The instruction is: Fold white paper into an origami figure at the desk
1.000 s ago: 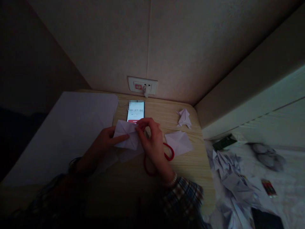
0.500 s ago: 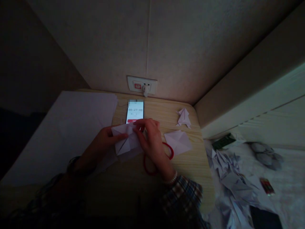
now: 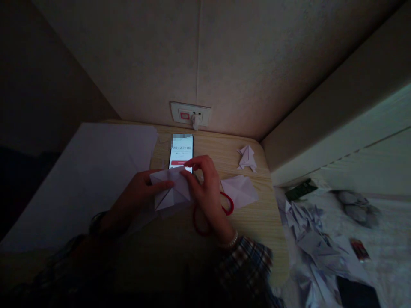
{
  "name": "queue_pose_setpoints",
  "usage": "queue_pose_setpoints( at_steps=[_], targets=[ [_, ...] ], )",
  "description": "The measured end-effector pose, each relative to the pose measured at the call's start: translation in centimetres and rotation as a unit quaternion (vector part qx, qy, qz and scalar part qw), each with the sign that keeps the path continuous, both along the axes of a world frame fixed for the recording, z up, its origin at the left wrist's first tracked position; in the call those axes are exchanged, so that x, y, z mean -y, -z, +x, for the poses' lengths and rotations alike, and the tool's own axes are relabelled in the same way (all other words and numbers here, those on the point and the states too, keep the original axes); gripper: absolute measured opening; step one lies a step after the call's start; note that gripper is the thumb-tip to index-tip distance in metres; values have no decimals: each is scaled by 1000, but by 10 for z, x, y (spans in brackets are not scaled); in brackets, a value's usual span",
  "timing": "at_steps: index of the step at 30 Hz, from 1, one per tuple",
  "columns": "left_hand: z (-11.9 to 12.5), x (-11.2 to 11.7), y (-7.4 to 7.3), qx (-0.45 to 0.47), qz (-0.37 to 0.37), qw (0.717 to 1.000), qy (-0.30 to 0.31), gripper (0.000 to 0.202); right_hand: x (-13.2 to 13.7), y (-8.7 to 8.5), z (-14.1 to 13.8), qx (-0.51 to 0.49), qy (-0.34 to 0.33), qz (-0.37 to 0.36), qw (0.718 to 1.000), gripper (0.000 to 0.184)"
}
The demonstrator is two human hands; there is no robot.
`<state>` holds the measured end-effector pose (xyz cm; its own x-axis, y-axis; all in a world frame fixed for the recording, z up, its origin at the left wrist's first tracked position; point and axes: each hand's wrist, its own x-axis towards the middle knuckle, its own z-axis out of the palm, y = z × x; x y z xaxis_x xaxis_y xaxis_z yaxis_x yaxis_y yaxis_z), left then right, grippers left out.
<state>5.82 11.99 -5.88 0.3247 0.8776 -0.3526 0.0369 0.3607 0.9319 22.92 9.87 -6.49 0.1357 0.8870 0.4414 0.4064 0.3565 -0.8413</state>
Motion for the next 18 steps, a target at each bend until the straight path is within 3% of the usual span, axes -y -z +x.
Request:
queue_pose_setpoints(
  at_steps=[6,12,18],
  targets=[
    [0,0,0,-45,32,998,0,31,-2,-2,5,20,-26,8,999,10],
    [0,-2,1,-63,57,996,8,26,0,-1,4,-12,-28,-68,997,8],
    [0,0,-2,-70,61,996,8,26,-1,1,2,-22,-24,-58,998,9]
  ],
)
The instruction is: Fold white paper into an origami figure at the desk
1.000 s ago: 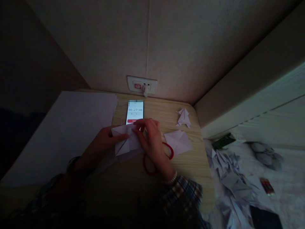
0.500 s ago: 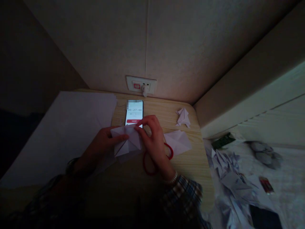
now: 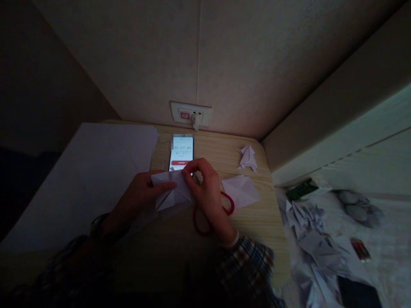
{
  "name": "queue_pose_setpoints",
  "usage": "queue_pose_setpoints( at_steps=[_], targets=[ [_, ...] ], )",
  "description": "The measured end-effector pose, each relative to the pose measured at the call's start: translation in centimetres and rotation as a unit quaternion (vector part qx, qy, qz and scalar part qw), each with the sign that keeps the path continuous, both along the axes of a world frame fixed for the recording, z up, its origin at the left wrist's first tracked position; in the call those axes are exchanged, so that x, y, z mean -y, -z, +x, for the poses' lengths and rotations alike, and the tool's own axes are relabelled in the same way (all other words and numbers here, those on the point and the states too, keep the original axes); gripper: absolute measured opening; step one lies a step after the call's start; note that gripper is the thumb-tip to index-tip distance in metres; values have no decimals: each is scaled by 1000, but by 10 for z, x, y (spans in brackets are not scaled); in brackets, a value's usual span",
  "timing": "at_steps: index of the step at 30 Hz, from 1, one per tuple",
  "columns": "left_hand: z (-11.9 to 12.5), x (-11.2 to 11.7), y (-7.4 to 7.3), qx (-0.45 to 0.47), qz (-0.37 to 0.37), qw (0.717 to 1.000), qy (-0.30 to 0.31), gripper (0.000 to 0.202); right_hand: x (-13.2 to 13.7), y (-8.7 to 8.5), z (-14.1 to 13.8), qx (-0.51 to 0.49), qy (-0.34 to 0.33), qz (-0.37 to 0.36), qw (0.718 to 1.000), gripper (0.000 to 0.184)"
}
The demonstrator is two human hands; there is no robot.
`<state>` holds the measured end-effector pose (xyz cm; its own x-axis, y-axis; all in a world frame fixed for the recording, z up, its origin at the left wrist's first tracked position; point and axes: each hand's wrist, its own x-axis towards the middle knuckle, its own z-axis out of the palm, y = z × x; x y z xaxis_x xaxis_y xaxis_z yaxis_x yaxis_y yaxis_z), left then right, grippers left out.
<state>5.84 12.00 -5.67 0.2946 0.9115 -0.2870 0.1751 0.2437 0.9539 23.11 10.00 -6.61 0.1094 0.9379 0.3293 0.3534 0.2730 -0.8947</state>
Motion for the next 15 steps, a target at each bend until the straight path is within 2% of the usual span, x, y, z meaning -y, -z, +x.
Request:
queue_pose_setpoints(
  at_steps=[7,12,15],
  targets=[
    [0,2,-4,7,2,1000,-10,24,2,0,-3,-25,-9,19,999,10],
    [1,3,-6,8,25,999,-29,21,1,0,-4,-81,-31,-2,996,7],
    [1,2,-4,19,25,999,-27,21,2,0,-4,-80,-41,-9,996,8]
  ],
)
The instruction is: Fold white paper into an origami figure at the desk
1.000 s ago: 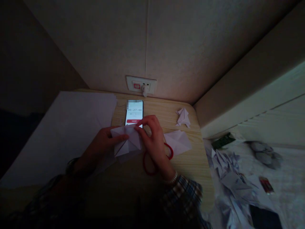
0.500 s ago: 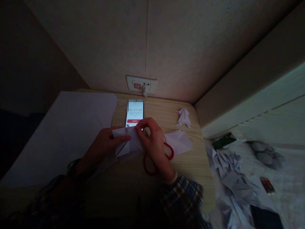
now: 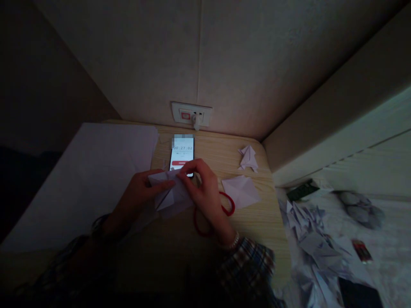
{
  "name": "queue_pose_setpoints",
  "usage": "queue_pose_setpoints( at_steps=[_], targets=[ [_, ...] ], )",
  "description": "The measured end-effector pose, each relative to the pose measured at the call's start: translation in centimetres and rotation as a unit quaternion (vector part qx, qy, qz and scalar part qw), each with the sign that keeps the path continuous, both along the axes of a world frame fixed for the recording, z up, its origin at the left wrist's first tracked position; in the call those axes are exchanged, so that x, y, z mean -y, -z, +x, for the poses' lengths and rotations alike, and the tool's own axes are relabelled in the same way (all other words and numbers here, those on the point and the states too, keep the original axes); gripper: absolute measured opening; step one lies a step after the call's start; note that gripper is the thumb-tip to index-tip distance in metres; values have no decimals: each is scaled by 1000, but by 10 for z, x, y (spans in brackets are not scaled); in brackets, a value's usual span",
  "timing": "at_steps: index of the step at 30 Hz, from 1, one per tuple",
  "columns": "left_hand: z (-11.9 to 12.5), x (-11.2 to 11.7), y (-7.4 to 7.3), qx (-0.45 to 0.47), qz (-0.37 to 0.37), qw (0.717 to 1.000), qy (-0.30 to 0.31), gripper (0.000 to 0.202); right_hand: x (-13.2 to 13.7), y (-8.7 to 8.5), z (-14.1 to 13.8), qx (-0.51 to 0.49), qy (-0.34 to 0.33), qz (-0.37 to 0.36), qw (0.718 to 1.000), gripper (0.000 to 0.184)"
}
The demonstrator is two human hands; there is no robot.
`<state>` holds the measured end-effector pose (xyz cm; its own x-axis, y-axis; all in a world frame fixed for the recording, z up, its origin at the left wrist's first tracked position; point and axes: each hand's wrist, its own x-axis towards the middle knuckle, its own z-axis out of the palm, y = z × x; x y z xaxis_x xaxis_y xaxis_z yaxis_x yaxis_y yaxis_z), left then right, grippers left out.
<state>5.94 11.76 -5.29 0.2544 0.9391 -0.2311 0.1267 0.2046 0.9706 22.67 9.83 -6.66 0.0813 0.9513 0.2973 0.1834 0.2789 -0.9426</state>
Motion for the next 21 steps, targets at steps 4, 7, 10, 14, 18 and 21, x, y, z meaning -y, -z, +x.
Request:
queue_pose_setpoints(
  at_steps=[4,7,10,14,18,21],
  targets=[
    [1,-1,3,-1,-10,1000,13,23,1,-2,0,13,13,-5,1000,9],
    [2,-1,4,-2,15,1000,3,25,2,-4,0,24,18,-6,1000,9],
    [2,-1,6,5,37,999,4,20,3,-5,0,33,15,-6,999,10],
    [2,0,7,-5,47,999,-2,16,4,-6,-1,39,20,-5,999,11],
    [2,1,5,-9,49,999,-9,15,4,-6,-1,39,26,-12,999,13],
    [2,2,3,-3,46,999,-8,16,4,-7,-1,36,34,-12,999,13]
  ],
)
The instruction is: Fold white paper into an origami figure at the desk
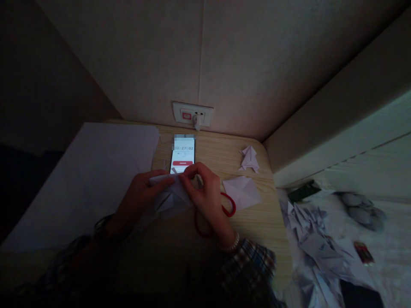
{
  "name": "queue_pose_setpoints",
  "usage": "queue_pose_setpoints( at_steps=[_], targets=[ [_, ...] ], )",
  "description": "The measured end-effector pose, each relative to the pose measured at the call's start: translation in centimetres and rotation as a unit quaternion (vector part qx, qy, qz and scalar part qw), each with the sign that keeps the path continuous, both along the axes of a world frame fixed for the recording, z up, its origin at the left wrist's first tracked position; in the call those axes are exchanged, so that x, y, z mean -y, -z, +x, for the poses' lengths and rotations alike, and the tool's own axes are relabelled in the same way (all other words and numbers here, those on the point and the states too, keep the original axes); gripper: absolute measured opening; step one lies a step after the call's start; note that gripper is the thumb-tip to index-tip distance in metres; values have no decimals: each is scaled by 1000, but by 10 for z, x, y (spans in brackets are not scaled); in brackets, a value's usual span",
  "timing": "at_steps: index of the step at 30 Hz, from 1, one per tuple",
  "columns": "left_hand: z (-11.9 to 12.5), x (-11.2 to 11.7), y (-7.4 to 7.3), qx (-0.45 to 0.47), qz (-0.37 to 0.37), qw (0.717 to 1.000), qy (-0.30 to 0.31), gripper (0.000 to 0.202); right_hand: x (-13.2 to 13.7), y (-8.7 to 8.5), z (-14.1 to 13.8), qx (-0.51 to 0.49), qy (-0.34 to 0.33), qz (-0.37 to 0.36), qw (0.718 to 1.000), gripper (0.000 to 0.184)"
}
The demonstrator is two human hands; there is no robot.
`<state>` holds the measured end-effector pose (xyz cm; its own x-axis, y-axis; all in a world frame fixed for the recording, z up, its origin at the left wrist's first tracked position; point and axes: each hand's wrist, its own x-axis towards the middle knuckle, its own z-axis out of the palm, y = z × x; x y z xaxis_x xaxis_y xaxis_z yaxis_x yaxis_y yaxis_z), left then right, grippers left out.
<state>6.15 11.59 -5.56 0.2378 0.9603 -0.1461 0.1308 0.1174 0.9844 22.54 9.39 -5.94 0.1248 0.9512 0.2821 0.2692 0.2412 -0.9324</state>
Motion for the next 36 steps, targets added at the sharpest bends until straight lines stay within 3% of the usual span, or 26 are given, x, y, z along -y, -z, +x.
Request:
queue_pose_setpoints(
  at_steps=[15,32,36],
  targets=[
    [0,-1,0,-14,45,999,-11,17,2,-3,1,75,-4,19,997,14],
    [0,1,-6,-61,53,997,-22,20,2,-4,0,67,-14,-4,998,16],
    [0,1,-8,-78,66,994,-28,19,0,-1,0,40,-21,-9,999,7]
  ],
)
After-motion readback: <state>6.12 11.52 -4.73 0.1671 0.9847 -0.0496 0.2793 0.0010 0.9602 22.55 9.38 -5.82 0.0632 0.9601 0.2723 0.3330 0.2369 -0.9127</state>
